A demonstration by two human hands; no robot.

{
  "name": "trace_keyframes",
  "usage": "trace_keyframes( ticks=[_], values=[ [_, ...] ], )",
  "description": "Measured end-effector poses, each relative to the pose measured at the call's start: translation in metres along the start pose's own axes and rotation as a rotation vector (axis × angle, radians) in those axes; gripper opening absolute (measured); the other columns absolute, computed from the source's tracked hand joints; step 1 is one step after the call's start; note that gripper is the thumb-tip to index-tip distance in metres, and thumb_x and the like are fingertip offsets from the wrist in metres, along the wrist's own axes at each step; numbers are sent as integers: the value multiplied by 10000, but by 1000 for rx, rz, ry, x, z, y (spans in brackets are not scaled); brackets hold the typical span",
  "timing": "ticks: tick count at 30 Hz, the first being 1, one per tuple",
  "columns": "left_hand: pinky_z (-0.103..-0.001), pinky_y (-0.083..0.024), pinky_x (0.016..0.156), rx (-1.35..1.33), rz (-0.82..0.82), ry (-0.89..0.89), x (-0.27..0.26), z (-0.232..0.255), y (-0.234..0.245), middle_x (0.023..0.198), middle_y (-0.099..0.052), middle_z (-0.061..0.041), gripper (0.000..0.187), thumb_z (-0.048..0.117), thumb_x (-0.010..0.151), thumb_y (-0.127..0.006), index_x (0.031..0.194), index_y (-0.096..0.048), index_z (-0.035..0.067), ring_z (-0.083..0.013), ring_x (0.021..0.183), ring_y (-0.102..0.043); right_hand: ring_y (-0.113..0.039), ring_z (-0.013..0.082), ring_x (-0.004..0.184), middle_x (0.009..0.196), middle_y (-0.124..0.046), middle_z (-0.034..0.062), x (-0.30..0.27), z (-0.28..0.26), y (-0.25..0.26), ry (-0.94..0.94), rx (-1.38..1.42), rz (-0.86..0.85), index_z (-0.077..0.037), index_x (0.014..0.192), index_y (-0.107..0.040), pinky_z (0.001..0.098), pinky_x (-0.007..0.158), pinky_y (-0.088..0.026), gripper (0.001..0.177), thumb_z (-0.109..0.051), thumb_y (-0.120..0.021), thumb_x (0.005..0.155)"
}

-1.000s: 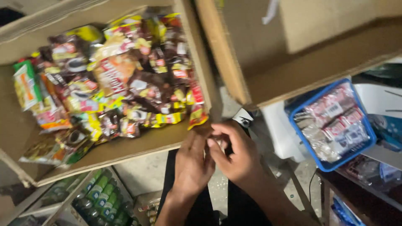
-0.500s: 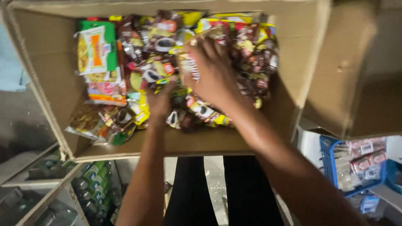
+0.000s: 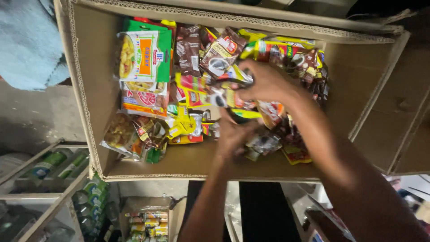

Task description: The person sorts various snack packets from a large cardboard box into a blue plastic basket. They pick up items like Mama Sita's and other packaged snacks, place them into the basket, and occasionally move the basket to a nearby shelf.

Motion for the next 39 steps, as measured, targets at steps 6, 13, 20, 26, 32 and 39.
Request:
trace_keyframes(
  ticks=[6,13,20,26,32,39],
  values=[
    [-452,-539,972,155,-138,-84,-57,18,-109,1247,-655,-207,784,373,759,-865,1366,-511,25,-353,1135,-658,-698,252,1029,1147,-732,126,-94,53,62,-300,-72,155,-153,1276,-700,381,869,-529,564,-283,-824,741],
    [-541,-336,1217,367,48,-337,-83,27,-100,1536,-447,-307,925,278,811,-812,1567,-375,-26,-492,1432,-423,-702,291,779,935,-732,212,-130,28,91,-619,-302,349,-195,1304,-695,402,736,-542,359,-369,-745,994],
    [-560,-471,1021,986,327,-535,-80,117,87,1334,-586,-270,546,165,791,-665,1298,-567,-13,-459,1186,-569,-705,180,999,1069,-711,92,-71,-82,-22,104,193,419,-59,1161,-667,329,886,-559,247,-43,-697,917],
    [-615,-347,1053,1321,598,59,-43,147,218,1451,-411,-365,957,370,807,-815,1553,-346,-3,-567,1302,-401,-537,437,1218,1300,-575,272,5,-99,-187,235,-95,271,34,1297,-540,484,1059,-407,744,-224,-862,677],
    [-537,-358,1123,1330,381,539,-18,29,278,1380,-557,-335,1218,771,757,-714,1494,-340,-123,-466,1296,-530,-600,450,1099,1160,-637,286,23,-86,-208,-93,-52,26,36,1291,-479,482,973,-468,847,-278,-887,618],
    [-523,-301,1208,1063,300,664,-28,81,268,1482,-559,-196,1013,656,701,-683,1552,-445,160,-395,1418,-488,-708,341,898,995,-739,184,42,-33,-219,60,81,-80,-67,1076,-729,438,776,-539,439,-314,-856,736]
  ],
)
Point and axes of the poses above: each hand's wrist, its own x-axis towards the middle knuckle, its own y-axis out of the back of the hand, z = x × y, the point moved 8 cm from there along x, towards the middle knuckle
